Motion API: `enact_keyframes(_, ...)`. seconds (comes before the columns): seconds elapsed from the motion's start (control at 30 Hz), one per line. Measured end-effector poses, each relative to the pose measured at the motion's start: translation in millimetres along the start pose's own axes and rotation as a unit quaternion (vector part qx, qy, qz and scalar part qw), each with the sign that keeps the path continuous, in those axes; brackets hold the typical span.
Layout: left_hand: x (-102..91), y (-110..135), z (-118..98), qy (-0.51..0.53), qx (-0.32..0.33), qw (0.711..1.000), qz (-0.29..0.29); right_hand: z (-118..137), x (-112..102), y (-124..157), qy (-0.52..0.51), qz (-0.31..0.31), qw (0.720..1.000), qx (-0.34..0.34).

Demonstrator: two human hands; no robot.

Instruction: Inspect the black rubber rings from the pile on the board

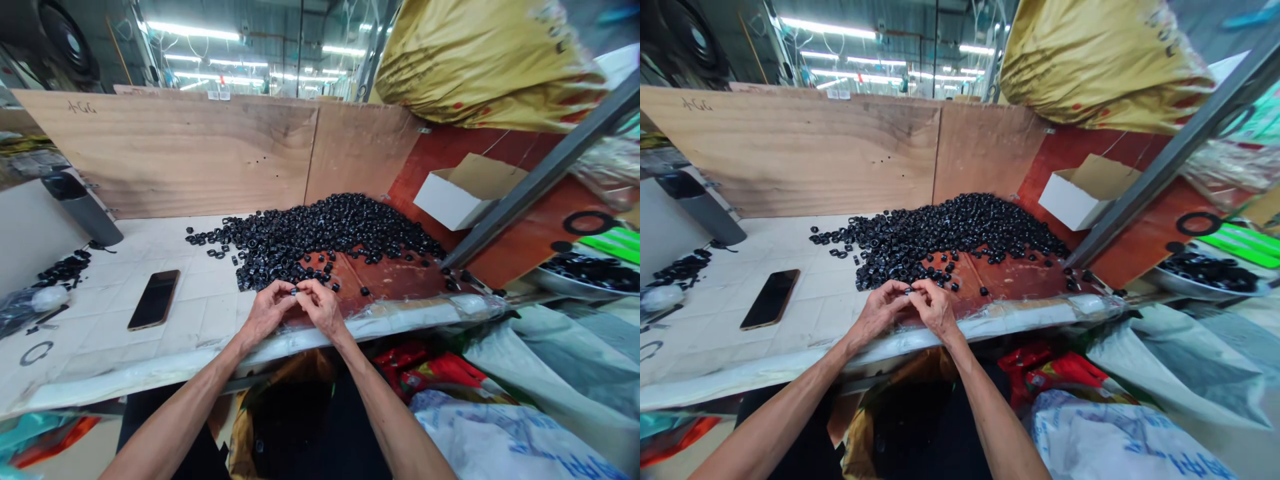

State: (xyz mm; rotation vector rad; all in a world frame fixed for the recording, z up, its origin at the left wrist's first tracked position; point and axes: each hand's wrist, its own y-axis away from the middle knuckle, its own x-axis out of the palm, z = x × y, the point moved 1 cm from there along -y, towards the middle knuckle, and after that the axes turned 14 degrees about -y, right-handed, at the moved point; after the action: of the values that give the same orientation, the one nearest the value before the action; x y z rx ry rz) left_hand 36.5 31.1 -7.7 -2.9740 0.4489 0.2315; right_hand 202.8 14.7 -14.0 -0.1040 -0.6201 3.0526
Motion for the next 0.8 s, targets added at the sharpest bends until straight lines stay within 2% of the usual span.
enact_keyframes(0.07,-0.9,4,-3,0.022,-0.014,0.999,0.021,4,3,4,-0.025,0.008,1.000,-0.003)
enact_keyframes(0.17,-0.2,16,-8,0.021,-0.007,0.998,0.060,11,8,18,-0.019,-0.039,0.999,0.026)
enact_keyframes(0.23,0.4,27,-10,0.026,0.000,0.998,0.059,16,12,32,-0.017,-0.063,0.997,0.030)
enact_keyframes(0.4,-3.0,65,-18,0.062,-0.058,0.996,0.025,34,20,70,-0.011,-0.010,1.000,-0.002)
enact_keyframes(0.47,-4.3,83,-21,0.045,-0.068,0.996,0.026,37,22,84,-0.051,0.005,0.997,0.052)
enact_keyframes(0.53,-3.8,101,-19,0.015,-0.068,0.997,0.032,38,26,97,-0.124,0.020,0.983,0.134)
enact_keyframes(0.63,-0.9,126,-7,-0.097,-0.012,0.995,0.025,35,34,119,-0.208,0.017,0.954,0.214)
enact_keyframes(0.73,-2.3,143,7,-0.227,0.090,0.970,0.001,30,41,139,-0.259,-0.013,0.929,0.262)
enact_keyframes(0.8,-9.2,146,7,-0.279,0.127,0.951,0.045,29,40,144,-0.223,0.004,0.933,0.284)
